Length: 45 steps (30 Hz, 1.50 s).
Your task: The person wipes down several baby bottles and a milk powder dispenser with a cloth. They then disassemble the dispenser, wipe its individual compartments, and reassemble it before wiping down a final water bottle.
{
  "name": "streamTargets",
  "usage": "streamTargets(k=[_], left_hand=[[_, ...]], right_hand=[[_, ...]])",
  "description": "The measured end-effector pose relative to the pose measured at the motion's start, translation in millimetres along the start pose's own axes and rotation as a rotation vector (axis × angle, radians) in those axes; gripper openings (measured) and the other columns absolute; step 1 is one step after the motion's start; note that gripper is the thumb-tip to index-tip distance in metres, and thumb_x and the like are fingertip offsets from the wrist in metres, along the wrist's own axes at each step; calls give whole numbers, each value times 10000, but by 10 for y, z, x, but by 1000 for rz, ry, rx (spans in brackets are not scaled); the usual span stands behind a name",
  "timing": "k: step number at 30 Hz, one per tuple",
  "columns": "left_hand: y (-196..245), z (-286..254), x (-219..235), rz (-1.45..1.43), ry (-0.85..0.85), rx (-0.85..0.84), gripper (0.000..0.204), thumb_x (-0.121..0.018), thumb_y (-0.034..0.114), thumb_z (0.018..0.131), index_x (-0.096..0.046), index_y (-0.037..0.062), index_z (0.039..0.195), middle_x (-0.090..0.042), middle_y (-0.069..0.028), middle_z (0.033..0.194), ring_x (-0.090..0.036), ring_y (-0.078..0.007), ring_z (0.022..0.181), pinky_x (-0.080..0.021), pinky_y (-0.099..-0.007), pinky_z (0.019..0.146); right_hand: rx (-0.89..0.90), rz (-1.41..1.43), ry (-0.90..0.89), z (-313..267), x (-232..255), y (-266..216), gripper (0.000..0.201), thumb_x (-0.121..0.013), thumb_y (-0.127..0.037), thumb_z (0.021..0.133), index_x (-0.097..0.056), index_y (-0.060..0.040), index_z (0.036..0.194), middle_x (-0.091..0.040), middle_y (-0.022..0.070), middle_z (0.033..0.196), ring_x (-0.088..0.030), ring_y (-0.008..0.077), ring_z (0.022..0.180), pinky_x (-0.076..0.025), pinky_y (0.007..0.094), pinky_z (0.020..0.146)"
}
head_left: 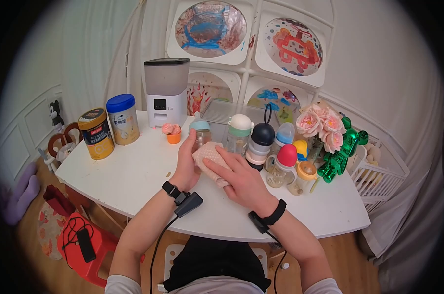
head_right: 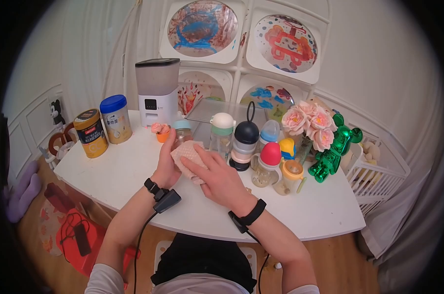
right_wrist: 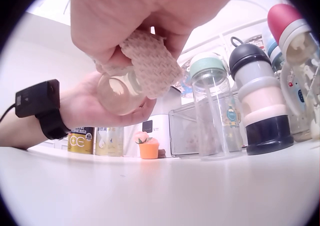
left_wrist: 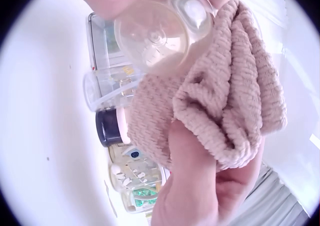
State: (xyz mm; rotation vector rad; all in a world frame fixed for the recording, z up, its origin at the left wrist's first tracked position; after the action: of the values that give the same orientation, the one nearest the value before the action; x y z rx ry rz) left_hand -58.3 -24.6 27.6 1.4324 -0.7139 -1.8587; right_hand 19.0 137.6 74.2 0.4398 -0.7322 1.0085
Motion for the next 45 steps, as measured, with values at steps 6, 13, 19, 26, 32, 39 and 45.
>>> streamTargets(k=[6,13,19,26,32,39,45], left_hand=[[-35,4,104,-147,129,101,665,-491,707,1035,-595,106,1300,-658,-91,1253,-664,-277,1164,-554,-461,1012],[-131,98,282,-279,166,142,678,-480,710,1033,-606,103,1306,-678,-99,1231,-672,-306,1169,-550,-488,1034],[10,-16,44,-317,103,120,647,-449,671,1059,-602,95,1310,-661,-115,1270,-627,-292,1221,-486,-446,1104],[8,41,140,-322,106,58,549,-494,614,1068,-608,109,1249,-667,-112,1193,-643,-284,1138,-504,-457,1064],[67,57,211,-357,138,-3,511,-507,533,1093,-606,58,1255,-671,-124,1128,-660,-276,1068,-533,-434,1035],[119,24,89,-189,46,-60,486,-533,510,1092,-598,59,1260,-668,-91,1096,-659,-237,1063,-538,-410,1028],[94,-22,-110,-38,-91,-107,442,-548,496,1095,-587,92,1270,-651,-49,1065,-653,-183,1029,-531,-408,1034]], right_hand=[[58,-27,-44,13,-6,-77,802,-725,14,740,-623,-303,1469,-511,155,1559,-588,362,1304,-597,387,953],[47,-28,-54,22,-1,-87,815,-704,36,717,-654,-328,1444,-506,142,1587,-600,353,1300,-589,389,978],[35,-134,45,69,31,-96,737,-707,44,725,-677,-274,1389,-494,134,1605,-609,318,1301,-600,368,943],[-17,-161,48,48,42,-87,698,-704,42,717,-693,-253,1349,-529,139,1563,-617,305,1285,-616,366,888],[-181,-160,2,-60,-37,30,646,-665,21,716,-711,-258,1297,-602,92,1485,-653,305,1204,-618,391,818],[-264,-32,288,-75,144,204,590,-622,33,757,-679,-181,1304,-581,150,1494,-635,370,1207,-594,420,875],[-172,57,573,-78,333,176,631,-563,92,807,-570,-61,1420,-461,257,1571,-480,453,1404,-378,482,1182]])
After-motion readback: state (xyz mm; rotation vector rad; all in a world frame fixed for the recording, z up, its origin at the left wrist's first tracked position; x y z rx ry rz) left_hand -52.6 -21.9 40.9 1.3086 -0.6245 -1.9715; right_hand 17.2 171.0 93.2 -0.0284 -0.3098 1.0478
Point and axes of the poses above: each hand's wrist, its own z-axis towards the middle knuckle, its own x-axis out of the back of the hand, y = z × x, the point moved 6 cm from there along z, towards the middle knuckle
